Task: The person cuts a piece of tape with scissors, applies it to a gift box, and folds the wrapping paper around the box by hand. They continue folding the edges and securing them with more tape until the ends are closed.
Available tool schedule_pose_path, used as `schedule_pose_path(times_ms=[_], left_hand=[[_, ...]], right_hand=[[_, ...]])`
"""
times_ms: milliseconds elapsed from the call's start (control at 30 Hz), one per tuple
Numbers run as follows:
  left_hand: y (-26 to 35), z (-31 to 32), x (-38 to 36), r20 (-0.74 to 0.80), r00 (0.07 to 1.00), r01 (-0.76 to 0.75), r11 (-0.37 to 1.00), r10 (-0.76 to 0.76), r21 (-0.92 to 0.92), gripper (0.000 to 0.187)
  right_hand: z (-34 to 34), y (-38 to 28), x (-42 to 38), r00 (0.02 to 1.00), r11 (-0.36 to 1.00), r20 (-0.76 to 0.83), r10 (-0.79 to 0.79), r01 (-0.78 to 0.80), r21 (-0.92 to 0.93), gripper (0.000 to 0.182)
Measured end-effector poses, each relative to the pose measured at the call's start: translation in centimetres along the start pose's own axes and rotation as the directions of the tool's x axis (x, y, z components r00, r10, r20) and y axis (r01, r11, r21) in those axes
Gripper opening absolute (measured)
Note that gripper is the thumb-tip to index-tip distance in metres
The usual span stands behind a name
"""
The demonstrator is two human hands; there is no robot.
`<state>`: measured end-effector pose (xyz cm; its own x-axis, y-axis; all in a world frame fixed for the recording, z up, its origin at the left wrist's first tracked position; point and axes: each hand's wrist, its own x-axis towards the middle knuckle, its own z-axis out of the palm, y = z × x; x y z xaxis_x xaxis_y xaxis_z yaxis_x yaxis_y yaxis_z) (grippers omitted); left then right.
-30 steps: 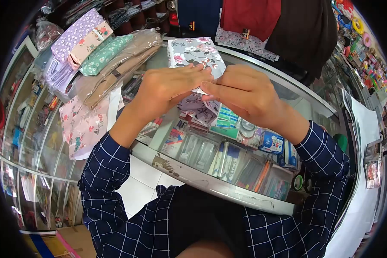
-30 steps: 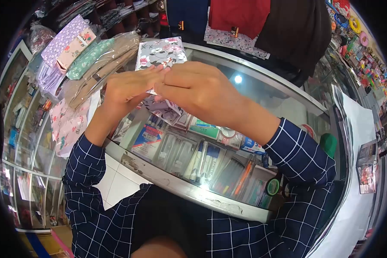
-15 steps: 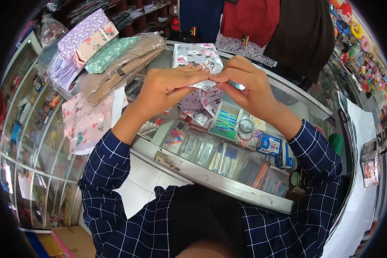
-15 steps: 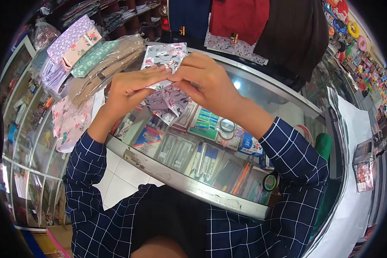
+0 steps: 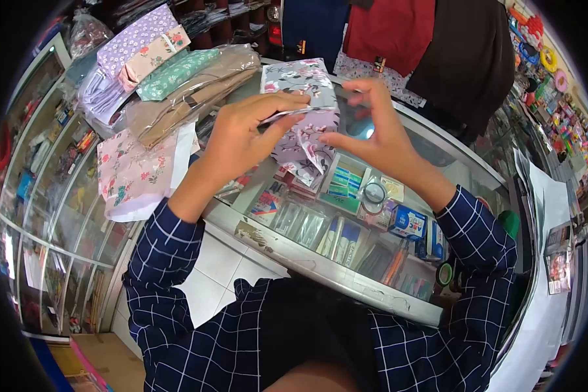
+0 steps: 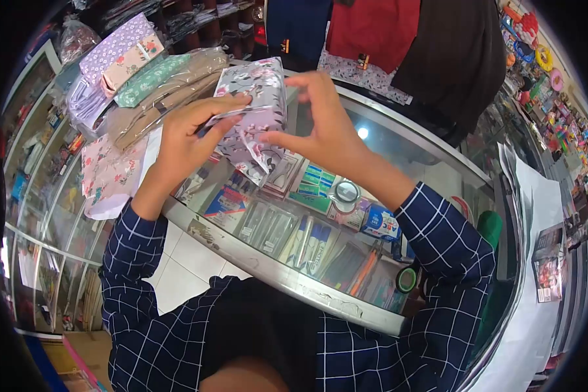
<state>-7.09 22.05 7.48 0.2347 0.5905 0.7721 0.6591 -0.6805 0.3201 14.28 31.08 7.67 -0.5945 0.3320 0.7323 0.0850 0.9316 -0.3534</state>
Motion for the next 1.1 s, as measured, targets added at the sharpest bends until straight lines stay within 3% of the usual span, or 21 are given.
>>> schedule_pose_path(times_ms=[67,133,167,267,333,367,400,433,533,600,633,733,767,867,900,1000,1100], left_hand=[[0.5,-0.4,-0.5,-0.084,0.996,0.036,0.999,-0.033,0.036,0.019],[0.3,-0.5,-1.4,-0.181,0.981,0.069,0.998,-0.068,0.001,0.018],[0.6,-0.7,-2.0,-0.205,0.958,0.184,0.978,-0.201,-0.096,0.019],[1.7,-0.7,-2.9,-0.383,0.895,0.190,0.973,-0.227,-0.131,0.022],[2.0,-1.3,-3.4,-0.327,0.906,0.275,0.961,-0.270,-0.032,0.041],[2.7,-1.8,-3.6,-0.286,0.899,0.350,0.937,-0.332,0.014,0.047],[3.2,-2.1,-3.7,-0.245,0.885,0.422,0.904,-0.396,0.063,0.052],[3.2,-1.8,-3.9,-0.252,0.896,0.414,0.892,-0.365,0.183,0.061],[3.6,-2.1,-3.5,-0.235,0.856,0.498,0.857,-0.460,0.134,0.062],[4.0,-1.9,-3.1,-0.155,0.814,0.563,0.826,-0.560,-0.024,0.064],[4.1,-1.7,-2.9,-0.110,0.791,0.593,0.798,-0.602,-0.104,0.066],[2.8,0.0,-2.8,-0.021,0.784,0.560,0.722,-0.620,-0.407,0.068],[2.9,-0.4,-2.5,0.025,0.766,0.639,0.755,-0.643,-0.148,0.068],[2.3,0.3,-2.1,0.020,0.919,0.367,0.871,-0.395,0.328,0.062],[2.1,0.3,-1.8,0.017,0.918,0.381,0.895,-0.395,0.234,0.066],[1.6,0.1,0.1,-0.049,0.988,0.145,0.989,-0.146,-0.011,0.071],[0.5,-0.1,0.6,0.147,0.983,0.123,0.987,-0.107,-0.108,0.052]], right_hand=[[0.5,-0.3,-0.8,0.931,0.919,0.151,0.333,-0.356,0.168,0.077],[1.2,-0.9,-0.6,0.923,0.922,0.181,0.339,-0.365,0.132,0.081],[1.9,-1.1,-0.5,0.915,0.914,0.185,0.358,-0.384,0.131,0.082],[2.6,-1.7,0.0,0.884,0.877,0.257,0.390,-0.442,0.188,0.076],[2.8,-2.9,0.8,0.877,0.838,0.309,0.368,-0.456,0.298,0.073],[3.8,-2.4,0.6,0.953,0.906,0.208,0.221,-0.279,0.319,0.061],[3.9,-2.7,0.7,0.965,0.929,0.189,0.180,-0.229,0.289,0.058],[3.9,-3.2,0.9,0.975,0.949,0.171,0.139,-0.181,0.259,0.055],[4.1,-3.7,1.2,0.995,0.979,0.085,0.049,-0.065,0.195,0.046],[3.9,-2.9,1.3,0.998,0.983,0.038,0.046,-0.052,0.177,0.044],[3.8,-2.4,1.9,0.993,0.986,-0.088,-0.082,0.094,0.141,0.044],[0.7,-3.3,3.6,0.969,0.969,-0.039,-0.245,0.246,0.032,0.046],[0.3,-3.7,3.8,0.980,0.972,-0.032,-0.195,0.198,0.130,0.050],[-0.7,-4.0,3.5,0.973,0.980,0.156,-0.169,0.148,0.135,0.053],[-0.6,-3.8,3.2,0.964,0.976,0.172,-0.202,0.184,0.115,0.057],[-0.7,-3.2,2.4,0.957,0.982,0.238,-0.167,0.139,0.129,0.058],[-0.3,-2.6,1.5,0.965,0.972,0.146,-0.218,0.200,0.125,0.057]])
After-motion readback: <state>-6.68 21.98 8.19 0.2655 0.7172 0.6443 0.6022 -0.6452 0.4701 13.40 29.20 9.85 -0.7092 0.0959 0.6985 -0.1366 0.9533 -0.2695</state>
